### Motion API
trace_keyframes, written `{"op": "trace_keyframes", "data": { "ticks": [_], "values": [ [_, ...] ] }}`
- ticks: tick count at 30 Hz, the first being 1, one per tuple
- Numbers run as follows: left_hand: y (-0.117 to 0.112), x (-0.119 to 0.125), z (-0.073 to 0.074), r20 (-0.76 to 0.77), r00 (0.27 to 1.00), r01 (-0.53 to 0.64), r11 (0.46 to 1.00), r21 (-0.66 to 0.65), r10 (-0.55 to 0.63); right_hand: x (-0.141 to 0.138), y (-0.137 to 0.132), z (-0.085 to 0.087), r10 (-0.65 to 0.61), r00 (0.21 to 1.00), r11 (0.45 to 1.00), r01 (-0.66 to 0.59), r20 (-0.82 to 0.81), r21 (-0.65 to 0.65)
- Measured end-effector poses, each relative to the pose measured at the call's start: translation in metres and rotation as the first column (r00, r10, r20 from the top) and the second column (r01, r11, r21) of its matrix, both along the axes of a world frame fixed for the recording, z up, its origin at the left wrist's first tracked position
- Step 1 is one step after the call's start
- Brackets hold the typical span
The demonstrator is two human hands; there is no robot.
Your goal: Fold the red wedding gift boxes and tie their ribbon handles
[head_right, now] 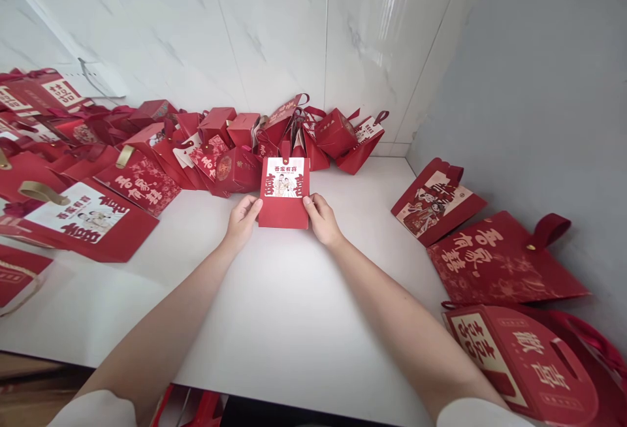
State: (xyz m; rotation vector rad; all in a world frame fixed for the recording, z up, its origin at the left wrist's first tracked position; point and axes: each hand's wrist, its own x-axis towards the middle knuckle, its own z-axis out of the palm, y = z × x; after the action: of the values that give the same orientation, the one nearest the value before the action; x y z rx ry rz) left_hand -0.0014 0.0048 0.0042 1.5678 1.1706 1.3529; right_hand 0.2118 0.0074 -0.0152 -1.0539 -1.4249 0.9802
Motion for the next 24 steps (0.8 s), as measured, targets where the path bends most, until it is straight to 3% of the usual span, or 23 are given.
{"op": "trace_keyframes", "data": {
  "ticks": [19, 21, 24],
  "values": [
    [0.0019, -0.0022, -0.0076, -0.127, 0.992, -0.003, 0.995, -0.104, -0.011, 0.0007, 0.0002, 0.0002, -0.021, 1.000, 0.997, 0.022, 0.023, -0.073],
    [0.0001, -0.0016, -0.0069, -0.147, 0.989, -0.013, 0.997, -0.074, 0.002, 0.0005, -0.0002, 0.0009, -0.028, 0.999, 0.997, 0.030, 0.029, -0.073],
    [-0.0061, 0.0020, -0.0029, -0.233, 0.964, -0.109, 0.989, 0.098, 0.129, -0.0003, -0.0004, 0.0012, -0.053, 0.998, 0.997, 0.055, 0.038, -0.053]
  ]
}}
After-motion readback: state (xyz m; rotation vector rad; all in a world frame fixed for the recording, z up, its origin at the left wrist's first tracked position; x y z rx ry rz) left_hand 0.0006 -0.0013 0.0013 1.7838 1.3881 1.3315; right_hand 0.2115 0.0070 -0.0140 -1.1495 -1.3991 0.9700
